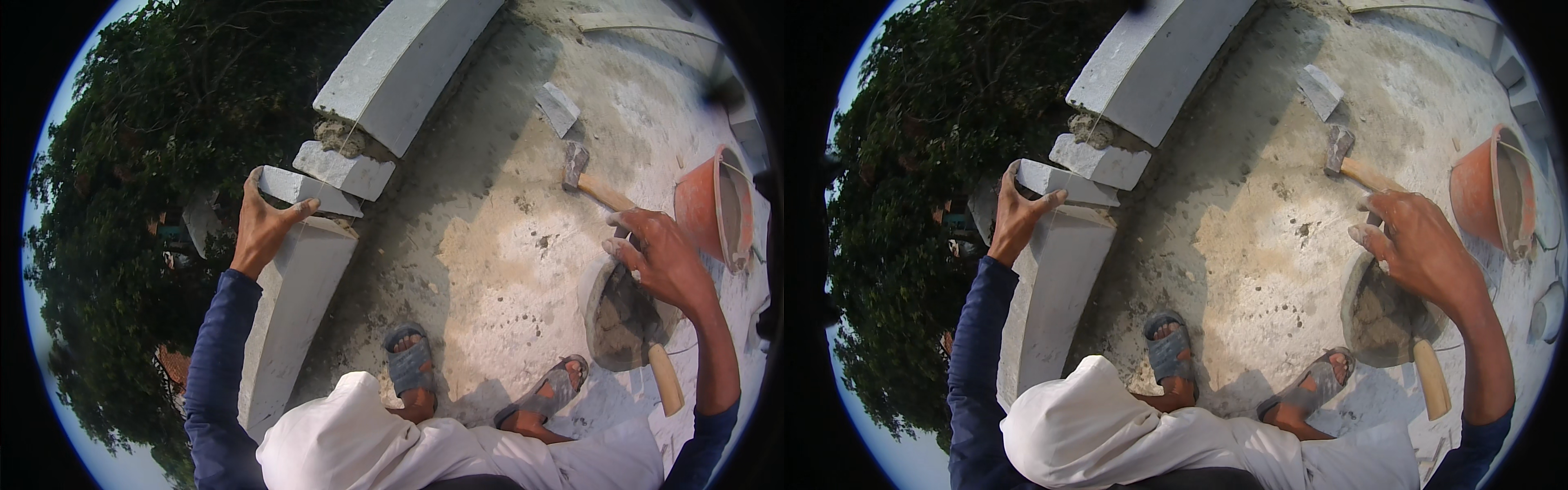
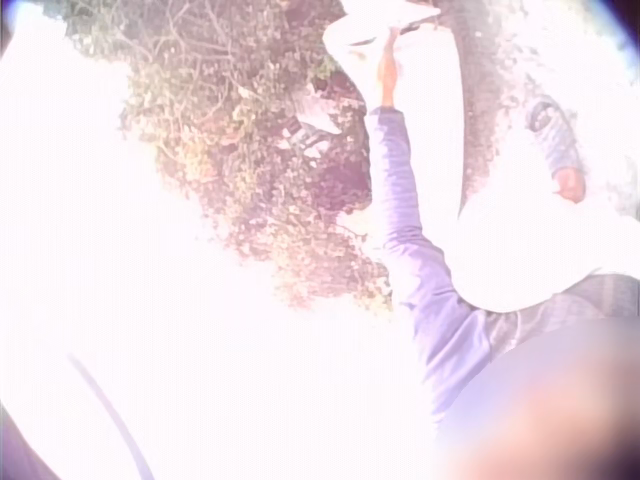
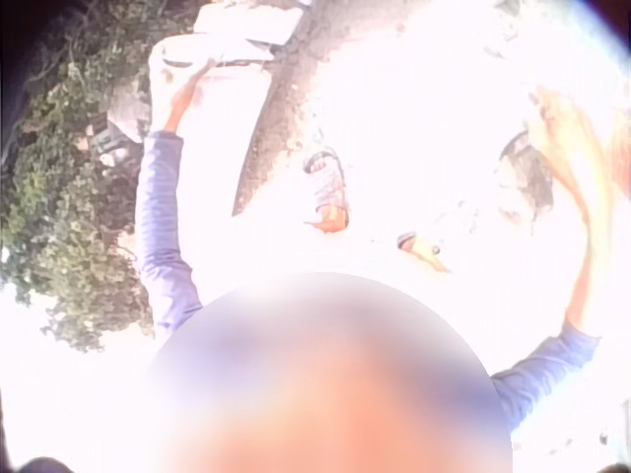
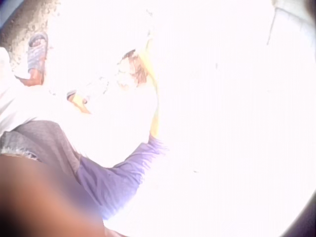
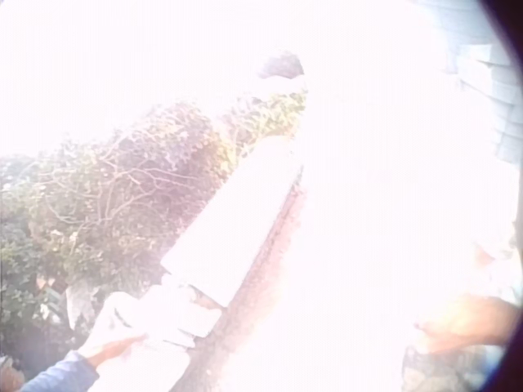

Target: The person places a white brick onto a partially built wall, applies mortar with a trowel, and taps the brick into place with a hammer. They repeat this process by scooping mortar, spreading it on the brick, and setting it along the wall line.

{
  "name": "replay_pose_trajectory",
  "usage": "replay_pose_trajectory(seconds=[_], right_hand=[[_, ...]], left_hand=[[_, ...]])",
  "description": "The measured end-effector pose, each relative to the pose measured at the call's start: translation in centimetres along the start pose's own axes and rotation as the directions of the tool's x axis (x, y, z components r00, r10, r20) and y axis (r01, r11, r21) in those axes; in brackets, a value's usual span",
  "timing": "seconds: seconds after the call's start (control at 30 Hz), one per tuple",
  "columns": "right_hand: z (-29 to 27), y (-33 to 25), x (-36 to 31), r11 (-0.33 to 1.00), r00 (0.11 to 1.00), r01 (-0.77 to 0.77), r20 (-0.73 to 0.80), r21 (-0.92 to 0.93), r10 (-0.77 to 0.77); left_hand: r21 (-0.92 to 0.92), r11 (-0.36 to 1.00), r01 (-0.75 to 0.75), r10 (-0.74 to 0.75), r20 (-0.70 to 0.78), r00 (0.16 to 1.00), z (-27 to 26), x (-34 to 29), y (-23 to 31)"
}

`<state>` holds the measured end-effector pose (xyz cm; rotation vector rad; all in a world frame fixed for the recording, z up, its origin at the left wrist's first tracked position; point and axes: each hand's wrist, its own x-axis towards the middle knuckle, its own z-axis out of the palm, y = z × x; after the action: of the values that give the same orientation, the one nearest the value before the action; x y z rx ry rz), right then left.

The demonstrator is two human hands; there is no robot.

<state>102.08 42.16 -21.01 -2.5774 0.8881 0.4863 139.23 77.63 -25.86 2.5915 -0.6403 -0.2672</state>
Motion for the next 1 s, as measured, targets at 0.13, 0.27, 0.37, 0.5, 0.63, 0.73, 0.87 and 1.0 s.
replay_pose_trajectory(seconds=[0.13, 0.27, 0.37, 0.5, 0.63, 0.73, 0.87, 1.0], right_hand=[[0.7, 0.3, -0.1, 1.0, 0.999, -0.002, -0.045, -0.019, 0.001], [1.0, 0.7, 0.1, 0.999, 0.999, 0.017, -0.031, 0.04, -0.016], [1.0, 0.9, 0.2, 0.999, 0.999, 0.032, -0.017, 0.039, -0.031], [1.2, 1.1, 0.6, 0.991, 0.995, 0.097, -0.011, 0.094, -0.096], [1.7, 1.0, 1.1, 0.959, 0.959, 0.274, -0.088, 0.068, -0.268], [1.8, 0.7, 1.3, 0.97, 0.975, 0.219, -0.051, 0.102, -0.215], [1.6, -0.3, 1.5, 0.982, 0.983, 0.179, 0.02, 0.06, -0.18], [1.4, -1.3, 1.6, 0.972, 0.973, 0.23, -0.012, 0.043, -0.23]], left_hand=[[-0.043, 0.999, 0.014, -0.013, 0.024, 1.0, -0.4, 0.2, -0.3], [-0.038, 0.997, 0.064, -0.062, 0.037, 0.997, -0.4, 0.3, -0.5], [-0.033, 0.997, 0.065, -0.064, 0.03, 0.997, -0.4, 0.2, -0.9], [-0.045, 0.998, 0.044, -0.042, 0.045, 0.998, -0.7, 0.3, -1.5], [-0.103, 0.993, 0.053, -0.047, 0.057, 0.997, -0.8, 0.3, -2.2], [-0.147, 0.988, 0.037, -0.028, 0.063, 0.998, -0.9, 0.3, -2.6], [-0.165, 0.986, 0.021, -0.009, 0.078, 0.997, -0.9, 0.3, -2.7], [-0.133, 0.991, 0.016, -0.006, 0.076, 0.997, -0.9, 0.4, -2.5]])
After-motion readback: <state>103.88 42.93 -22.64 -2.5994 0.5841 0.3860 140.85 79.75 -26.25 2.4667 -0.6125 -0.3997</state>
